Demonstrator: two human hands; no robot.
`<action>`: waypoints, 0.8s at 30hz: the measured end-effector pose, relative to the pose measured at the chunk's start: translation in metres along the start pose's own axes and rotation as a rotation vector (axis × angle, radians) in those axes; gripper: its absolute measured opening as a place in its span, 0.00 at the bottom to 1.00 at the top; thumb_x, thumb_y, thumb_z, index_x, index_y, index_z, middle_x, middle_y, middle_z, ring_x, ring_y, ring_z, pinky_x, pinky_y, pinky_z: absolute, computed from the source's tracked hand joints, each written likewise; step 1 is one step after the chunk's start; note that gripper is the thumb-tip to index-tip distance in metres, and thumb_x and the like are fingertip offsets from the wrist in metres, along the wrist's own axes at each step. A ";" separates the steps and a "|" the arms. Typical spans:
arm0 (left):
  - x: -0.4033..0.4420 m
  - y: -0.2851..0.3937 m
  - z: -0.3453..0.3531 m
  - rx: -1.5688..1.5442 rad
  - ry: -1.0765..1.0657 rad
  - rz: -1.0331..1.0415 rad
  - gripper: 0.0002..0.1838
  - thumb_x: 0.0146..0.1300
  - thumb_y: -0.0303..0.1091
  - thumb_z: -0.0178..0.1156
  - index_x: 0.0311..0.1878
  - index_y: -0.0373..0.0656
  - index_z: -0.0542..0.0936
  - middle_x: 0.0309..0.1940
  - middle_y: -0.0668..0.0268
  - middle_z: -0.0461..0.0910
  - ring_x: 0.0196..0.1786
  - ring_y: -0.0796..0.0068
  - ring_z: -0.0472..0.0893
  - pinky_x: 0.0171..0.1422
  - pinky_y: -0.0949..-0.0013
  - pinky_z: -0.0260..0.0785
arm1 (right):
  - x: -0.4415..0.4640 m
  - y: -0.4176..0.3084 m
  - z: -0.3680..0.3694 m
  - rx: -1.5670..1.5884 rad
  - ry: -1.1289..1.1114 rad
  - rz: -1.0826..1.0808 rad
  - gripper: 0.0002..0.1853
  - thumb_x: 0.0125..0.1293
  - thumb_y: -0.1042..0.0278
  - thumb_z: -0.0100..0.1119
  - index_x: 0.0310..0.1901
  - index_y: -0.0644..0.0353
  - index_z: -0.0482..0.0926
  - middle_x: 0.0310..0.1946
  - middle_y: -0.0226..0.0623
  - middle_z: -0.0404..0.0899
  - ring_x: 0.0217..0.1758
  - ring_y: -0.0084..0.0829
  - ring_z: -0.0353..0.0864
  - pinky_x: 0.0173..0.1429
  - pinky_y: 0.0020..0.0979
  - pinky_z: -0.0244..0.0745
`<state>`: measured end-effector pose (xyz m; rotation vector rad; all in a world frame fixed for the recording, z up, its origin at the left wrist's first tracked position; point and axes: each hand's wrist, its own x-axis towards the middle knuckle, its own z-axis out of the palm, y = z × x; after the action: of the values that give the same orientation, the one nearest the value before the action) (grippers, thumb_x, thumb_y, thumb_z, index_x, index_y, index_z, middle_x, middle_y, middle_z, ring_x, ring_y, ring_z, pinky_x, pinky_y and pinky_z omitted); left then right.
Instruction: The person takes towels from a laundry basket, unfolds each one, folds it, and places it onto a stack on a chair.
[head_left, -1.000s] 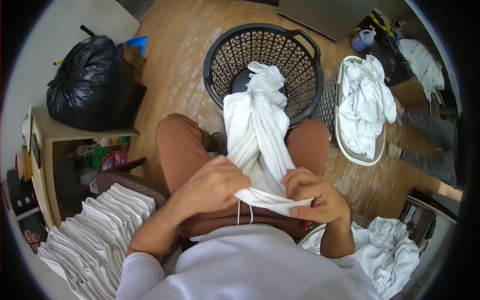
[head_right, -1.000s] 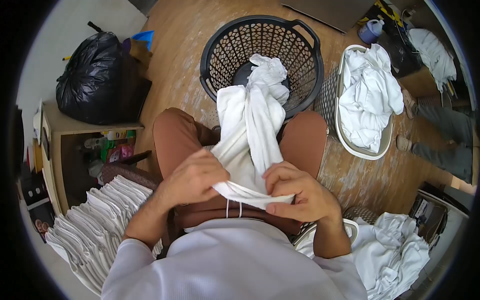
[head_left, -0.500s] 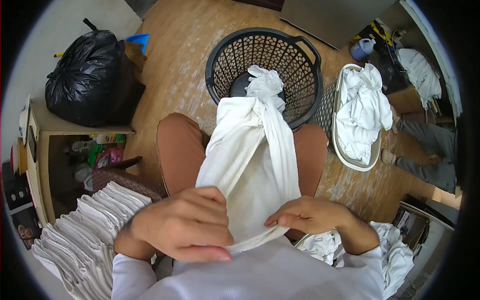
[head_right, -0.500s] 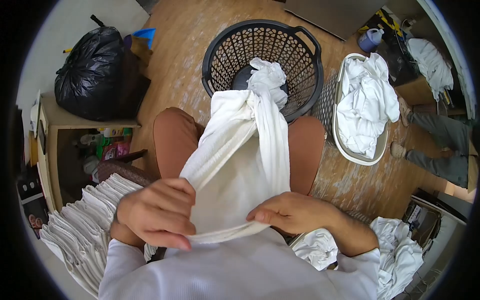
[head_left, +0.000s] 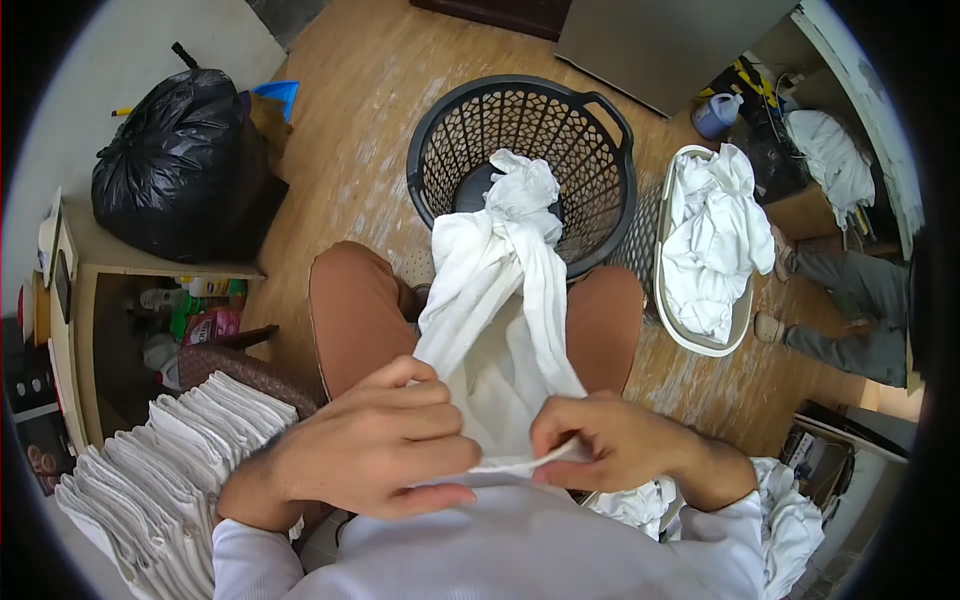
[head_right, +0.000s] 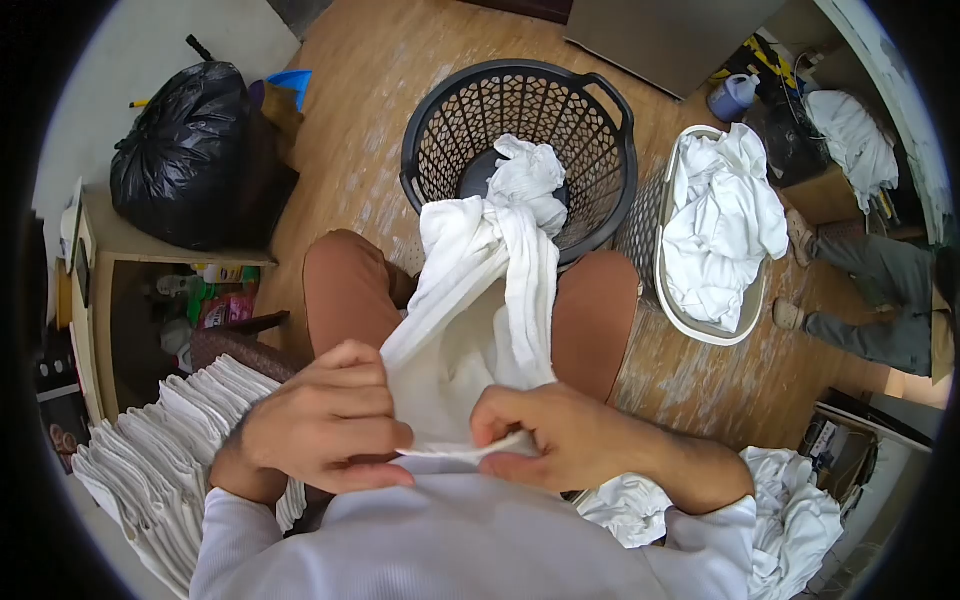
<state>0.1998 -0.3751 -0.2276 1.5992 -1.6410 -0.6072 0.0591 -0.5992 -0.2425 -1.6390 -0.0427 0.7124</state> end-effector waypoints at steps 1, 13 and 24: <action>-0.002 -0.004 -0.002 0.015 0.036 -0.022 0.10 0.51 0.37 0.71 0.29 0.43 0.80 0.20 0.70 0.71 0.25 0.70 0.71 0.42 0.67 0.60 | -0.004 -0.002 -0.004 -0.044 0.091 -0.047 0.09 0.58 0.71 0.64 0.38 0.59 0.73 0.28 0.30 0.78 0.28 0.26 0.77 0.32 0.26 0.70; 0.001 -0.093 -0.032 0.089 0.252 -0.299 0.12 0.46 0.21 0.57 0.36 0.40 0.82 0.28 0.57 0.81 0.30 0.56 0.79 0.44 0.65 0.67 | -0.181 -0.047 -0.179 -0.891 1.608 -0.630 0.04 0.65 0.74 0.54 0.39 0.61 0.70 0.37 0.29 0.71 0.39 0.19 0.70 0.44 0.19 0.65; -0.074 -0.119 -0.119 0.002 0.798 -0.465 0.06 0.54 0.19 0.59 0.34 0.39 0.76 0.27 0.75 0.73 0.32 0.89 0.69 0.37 0.81 0.61 | -0.339 -0.025 -0.286 -0.560 1.892 -0.581 0.14 0.68 0.69 0.54 0.52 0.63 0.71 0.48 0.35 0.76 0.46 0.24 0.75 0.47 0.23 0.70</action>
<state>0.3615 -0.2951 -0.2617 1.8989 -0.6909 -0.1330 -0.0711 -0.9874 -0.0706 -2.0597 0.6511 -1.5232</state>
